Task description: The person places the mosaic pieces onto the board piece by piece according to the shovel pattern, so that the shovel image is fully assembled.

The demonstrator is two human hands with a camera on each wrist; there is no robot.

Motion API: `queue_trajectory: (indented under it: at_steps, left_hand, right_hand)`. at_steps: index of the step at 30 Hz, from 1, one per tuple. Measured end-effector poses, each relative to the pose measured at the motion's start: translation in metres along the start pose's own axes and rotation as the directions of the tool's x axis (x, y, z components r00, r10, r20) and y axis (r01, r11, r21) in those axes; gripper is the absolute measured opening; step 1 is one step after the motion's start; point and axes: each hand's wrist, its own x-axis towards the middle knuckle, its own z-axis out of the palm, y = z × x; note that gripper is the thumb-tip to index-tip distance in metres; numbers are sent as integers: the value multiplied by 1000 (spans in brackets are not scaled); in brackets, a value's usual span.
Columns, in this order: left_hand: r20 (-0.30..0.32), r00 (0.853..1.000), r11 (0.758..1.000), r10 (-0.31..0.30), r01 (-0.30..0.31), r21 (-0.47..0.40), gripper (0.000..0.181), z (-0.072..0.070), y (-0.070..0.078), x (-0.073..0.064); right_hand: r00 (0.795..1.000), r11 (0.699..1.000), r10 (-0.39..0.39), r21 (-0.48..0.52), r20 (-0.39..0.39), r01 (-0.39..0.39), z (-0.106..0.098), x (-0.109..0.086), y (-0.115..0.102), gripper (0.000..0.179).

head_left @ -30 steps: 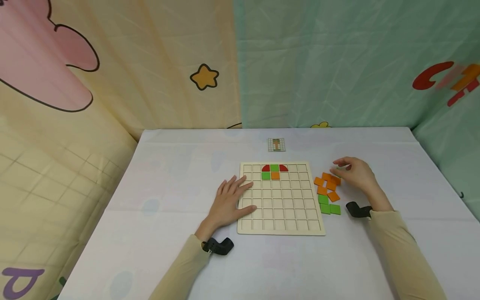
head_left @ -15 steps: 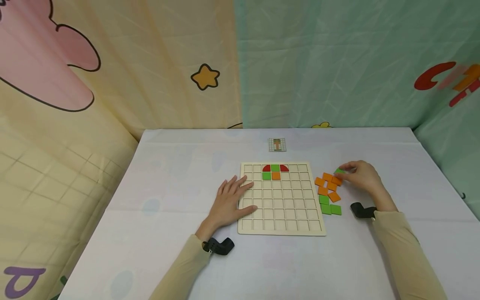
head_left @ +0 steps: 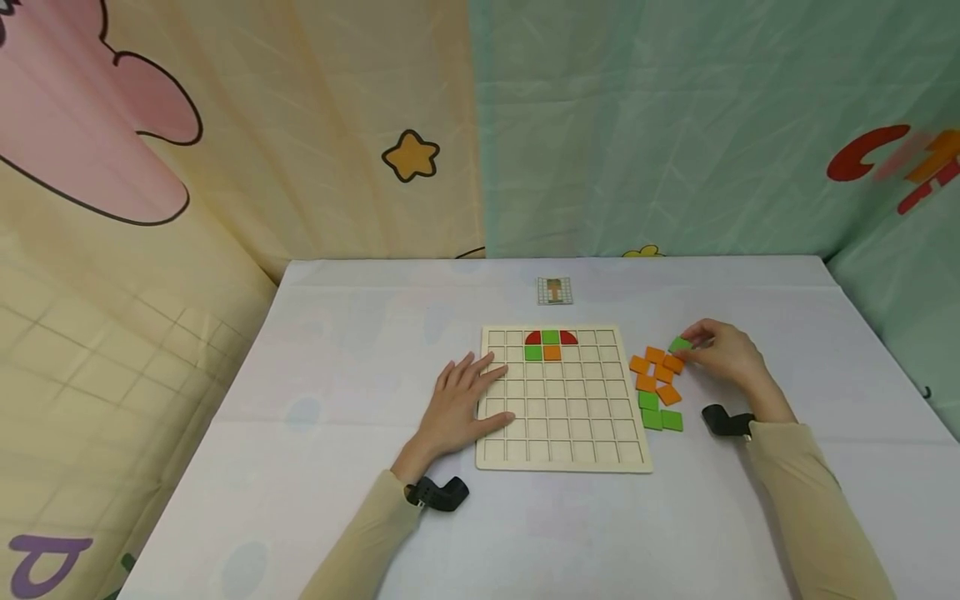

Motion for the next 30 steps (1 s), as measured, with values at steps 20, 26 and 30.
queue_trajectory:
  at_steps: [20, 26, 30]
  left_hand:
    - [16, 1000, 1000, -18, 18, 10, 71, 1, 0, 1]
    - [7, 1000, 1000, -9, 9, 7, 70, 1, -1, 0]
    - [3, 1000, 1000, -4, 4, 10, 70, 1, -1, 0]
  right_hand:
    - [992, 989, -31, 139, -124, 48, 5, -5, -15, 36]
    - [988, 976, -92, 184, -127, 115, 8, -5, -29, 34]
    - [989, 965, -122, 224, -77, 137, 11, -5, -40, 33]
